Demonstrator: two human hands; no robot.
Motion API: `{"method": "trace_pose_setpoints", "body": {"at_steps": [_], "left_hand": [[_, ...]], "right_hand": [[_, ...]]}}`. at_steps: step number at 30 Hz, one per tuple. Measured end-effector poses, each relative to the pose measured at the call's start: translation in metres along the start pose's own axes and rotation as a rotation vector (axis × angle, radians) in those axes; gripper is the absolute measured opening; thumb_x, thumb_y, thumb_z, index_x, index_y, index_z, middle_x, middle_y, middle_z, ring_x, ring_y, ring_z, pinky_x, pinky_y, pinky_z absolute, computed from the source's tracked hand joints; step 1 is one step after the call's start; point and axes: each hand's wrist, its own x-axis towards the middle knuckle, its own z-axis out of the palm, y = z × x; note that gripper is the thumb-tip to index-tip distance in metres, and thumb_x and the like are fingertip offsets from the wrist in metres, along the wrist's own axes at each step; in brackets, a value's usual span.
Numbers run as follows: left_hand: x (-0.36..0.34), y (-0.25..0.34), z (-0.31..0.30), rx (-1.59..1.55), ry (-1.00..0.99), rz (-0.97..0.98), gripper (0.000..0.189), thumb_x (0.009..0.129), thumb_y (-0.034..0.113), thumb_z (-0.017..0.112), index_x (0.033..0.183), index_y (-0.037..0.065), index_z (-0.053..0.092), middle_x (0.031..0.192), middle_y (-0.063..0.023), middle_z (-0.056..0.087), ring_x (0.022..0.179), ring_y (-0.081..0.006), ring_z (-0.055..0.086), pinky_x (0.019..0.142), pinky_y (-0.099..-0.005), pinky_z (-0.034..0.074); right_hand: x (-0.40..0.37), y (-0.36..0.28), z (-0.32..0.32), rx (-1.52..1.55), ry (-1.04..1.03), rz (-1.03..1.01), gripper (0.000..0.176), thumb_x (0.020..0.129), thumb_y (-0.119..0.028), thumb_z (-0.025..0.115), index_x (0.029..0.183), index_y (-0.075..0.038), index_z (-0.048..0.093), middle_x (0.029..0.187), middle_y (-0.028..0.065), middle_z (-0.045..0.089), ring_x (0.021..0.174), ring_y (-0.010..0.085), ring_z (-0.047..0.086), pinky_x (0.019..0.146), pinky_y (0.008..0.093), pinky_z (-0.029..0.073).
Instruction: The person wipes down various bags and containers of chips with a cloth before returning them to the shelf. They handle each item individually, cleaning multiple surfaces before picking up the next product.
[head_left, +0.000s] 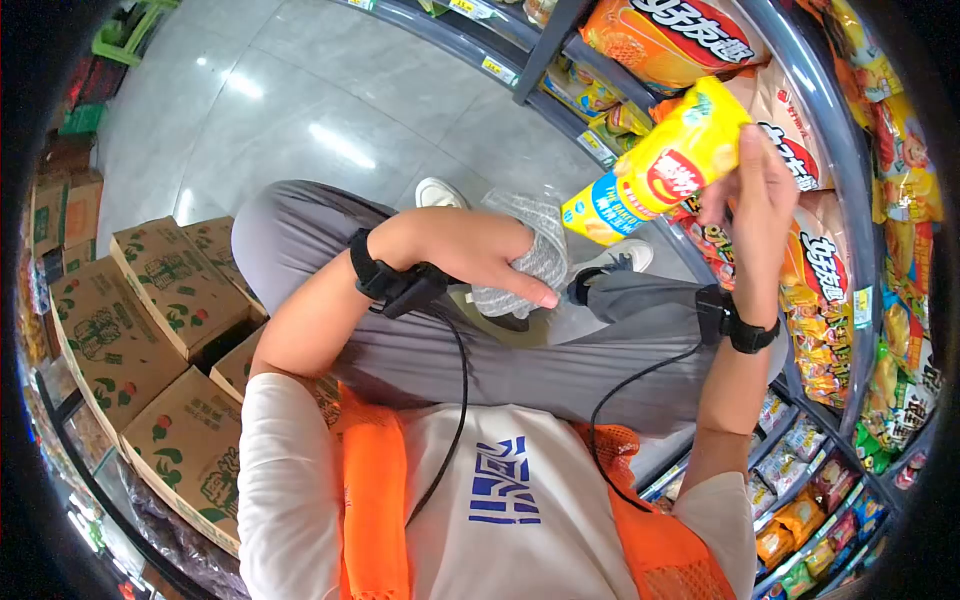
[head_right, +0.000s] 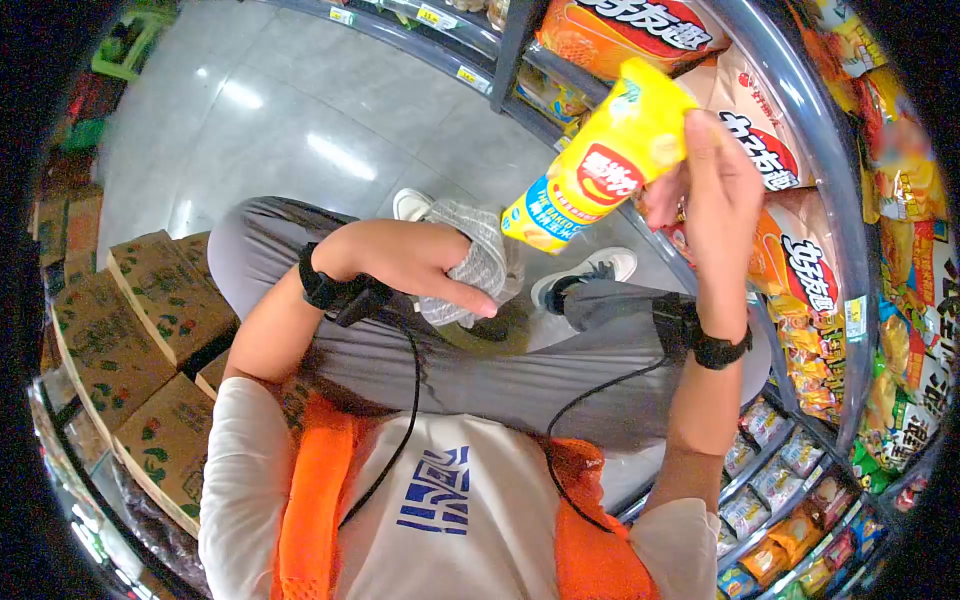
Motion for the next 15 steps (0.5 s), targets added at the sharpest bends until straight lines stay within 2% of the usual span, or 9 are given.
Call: {"method": "trace_pose_setpoints", "body": {"at_steps": [2,6,8,12,15], "left_hand": [[0.007,-0.017,0.011,0.053,-0.023,0.009,0.060,0.097,0.053,0.052,0.079,-0.004,0.062,0.063,-0.0146,0.057,0.057,-0.0230,0.052,0.060,-0.0373,0.045],[0.010,-0.033,0.022,0.178,-0.030,-0.055,0.055,0.096,0.048,0.056,0.080,-0.004,0.063,0.070,-0.0176,0.062,0.062,-0.0300,0.059,0.062,-0.0413,0.047],[0.009,-0.032,0.023,0.409,0.087,-0.189,0.050,0.092,0.045,0.059,0.082,-0.004,0.065,0.076,-0.0192,0.066,0.070,-0.0340,0.064,0.065,-0.0431,0.049],[0.009,-0.066,0.035,0.725,0.242,-0.342,0.045,0.086,0.042,0.064,0.082,-0.003,0.067,0.084,-0.0215,0.068,0.083,-0.0394,0.067,0.070,-0.0465,0.053],[0.008,-0.071,0.038,0.665,0.243,-0.334,0.045,0.086,0.042,0.065,0.081,-0.002,0.068,0.082,-0.0200,0.069,0.081,-0.0392,0.068,0.071,-0.0465,0.054]], "right_hand": [[0.009,0.018,0.010,0.030,-0.094,0.007,0.038,0.104,-0.033,0.047,0.112,0.002,0.059,0.063,0.0090,0.064,0.050,0.0167,0.064,0.044,0.0227,0.045],[0.025,0.042,0.030,0.072,-0.169,0.079,0.039,0.104,-0.035,0.047,0.112,0.002,0.059,0.064,0.0103,0.064,0.050,0.0163,0.064,0.044,0.0218,0.045],[0.032,0.050,0.033,0.048,-0.209,0.122,0.040,0.104,-0.036,0.046,0.112,0.001,0.059,0.062,0.0096,0.064,0.047,0.0148,0.062,0.042,0.0210,0.043],[0.038,0.056,0.038,-0.003,-0.174,0.117,0.041,0.104,-0.037,0.045,0.113,-0.001,0.060,0.059,0.0078,0.062,0.041,0.0118,0.057,0.038,0.0196,0.039],[0.039,0.053,0.041,0.005,-0.083,0.078,0.040,0.104,-0.037,0.044,0.114,-0.001,0.059,0.057,0.0068,0.061,0.040,0.0109,0.056,0.037,0.0193,0.038]]}}
